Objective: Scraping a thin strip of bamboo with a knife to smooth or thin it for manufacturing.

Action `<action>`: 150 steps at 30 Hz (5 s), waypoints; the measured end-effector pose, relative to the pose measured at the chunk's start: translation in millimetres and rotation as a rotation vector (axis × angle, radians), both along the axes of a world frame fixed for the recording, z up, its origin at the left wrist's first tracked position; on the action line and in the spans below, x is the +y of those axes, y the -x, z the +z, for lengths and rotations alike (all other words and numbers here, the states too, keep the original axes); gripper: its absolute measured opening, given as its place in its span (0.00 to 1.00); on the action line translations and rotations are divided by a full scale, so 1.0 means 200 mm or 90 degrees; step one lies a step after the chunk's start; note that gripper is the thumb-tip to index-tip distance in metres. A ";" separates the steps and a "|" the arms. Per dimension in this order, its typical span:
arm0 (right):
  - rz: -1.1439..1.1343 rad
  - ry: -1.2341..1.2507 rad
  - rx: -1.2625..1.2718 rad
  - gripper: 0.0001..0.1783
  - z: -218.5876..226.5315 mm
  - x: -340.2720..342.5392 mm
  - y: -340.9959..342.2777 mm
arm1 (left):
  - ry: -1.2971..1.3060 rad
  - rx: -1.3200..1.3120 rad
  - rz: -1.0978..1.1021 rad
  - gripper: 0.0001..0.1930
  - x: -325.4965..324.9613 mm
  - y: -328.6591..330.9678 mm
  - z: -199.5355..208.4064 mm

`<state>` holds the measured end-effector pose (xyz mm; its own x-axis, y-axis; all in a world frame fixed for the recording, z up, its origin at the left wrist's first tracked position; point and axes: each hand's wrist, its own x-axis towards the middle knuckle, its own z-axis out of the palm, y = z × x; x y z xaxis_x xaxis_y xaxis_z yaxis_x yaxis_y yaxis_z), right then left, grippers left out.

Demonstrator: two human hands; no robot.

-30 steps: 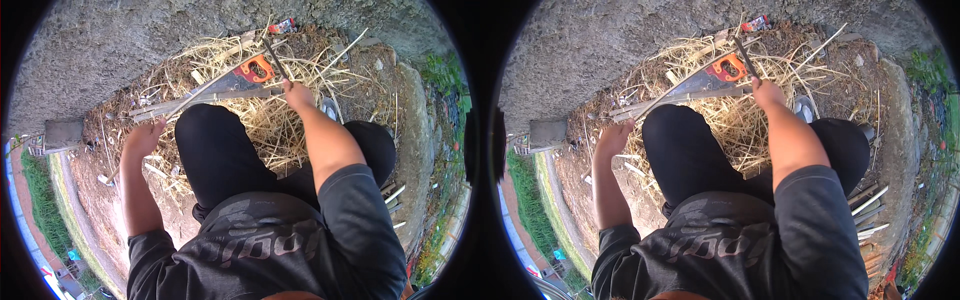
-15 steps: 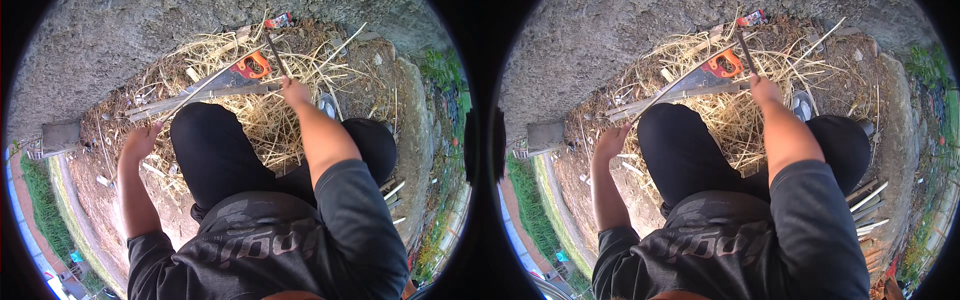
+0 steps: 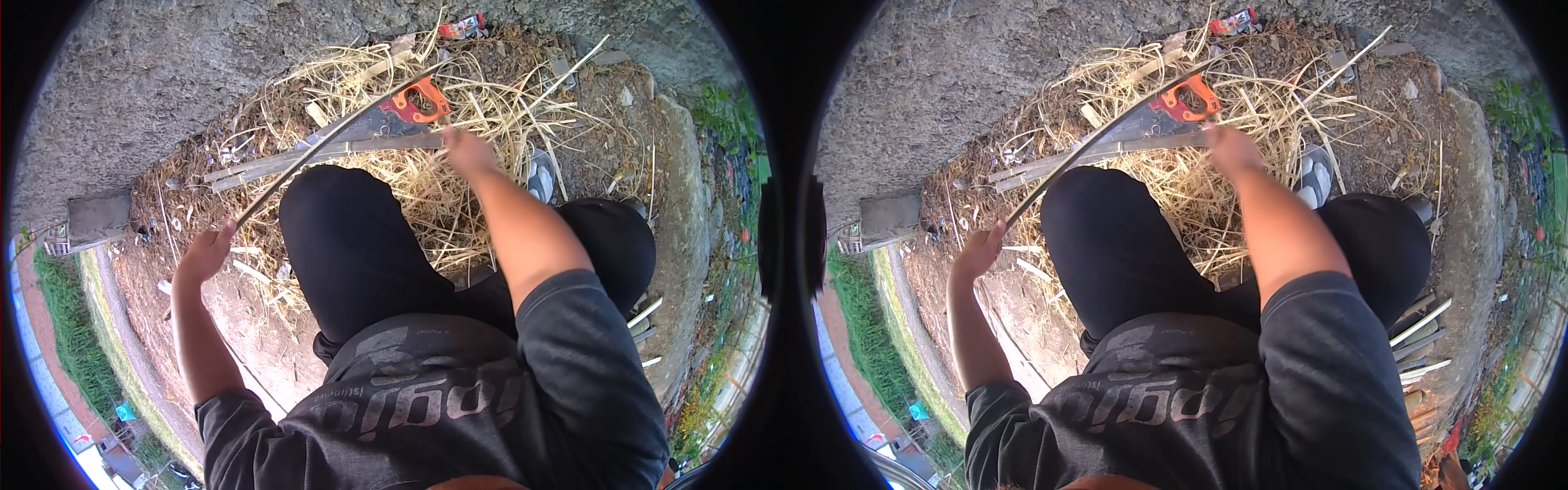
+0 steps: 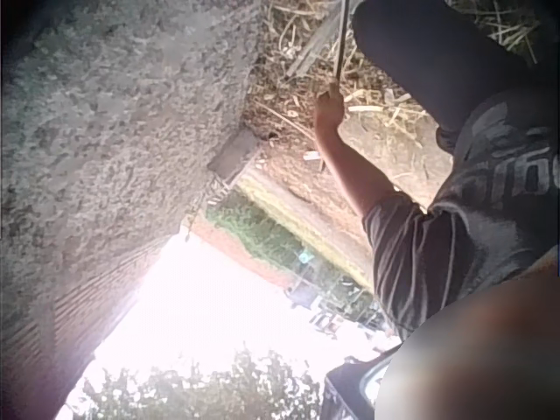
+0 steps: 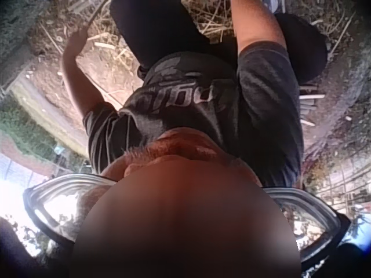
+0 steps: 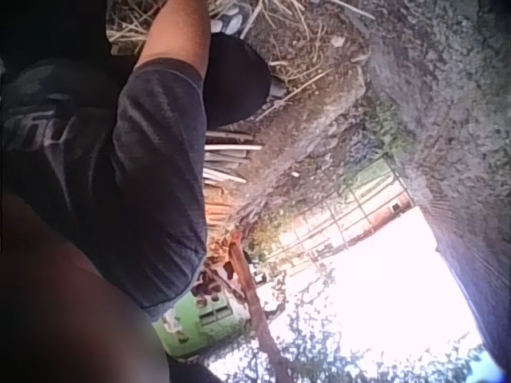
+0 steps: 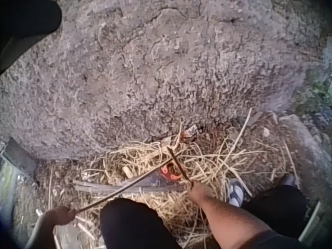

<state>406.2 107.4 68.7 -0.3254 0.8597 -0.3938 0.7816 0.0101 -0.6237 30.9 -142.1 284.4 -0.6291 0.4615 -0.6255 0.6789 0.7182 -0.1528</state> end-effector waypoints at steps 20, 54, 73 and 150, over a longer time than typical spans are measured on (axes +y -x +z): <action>-0.066 -0.070 -0.078 0.30 -0.06 0.09 -0.05 | -0.031 -0.093 0.038 0.39 -0.06 0.09 -0.16; -0.055 -0.126 -0.007 0.31 -0.12 0.03 0.00 | -0.084 -0.030 0.002 0.42 -0.12 0.04 -0.29; 0.126 -0.138 0.109 0.25 -0.01 -0.16 0.17 | -0.216 0.284 -0.226 0.31 -0.07 -0.07 -0.18; -0.031 -0.160 0.033 0.30 -0.17 -0.03 0.07 | -0.136 0.172 -0.136 0.27 0.03 -0.14 -0.13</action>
<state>392.3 100.9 35.3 -0.2958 0.9434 -0.1498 0.7524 0.1335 -0.6450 58.5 -136.7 258.6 -0.6333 0.7017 -0.3264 0.7724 0.5996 -0.2096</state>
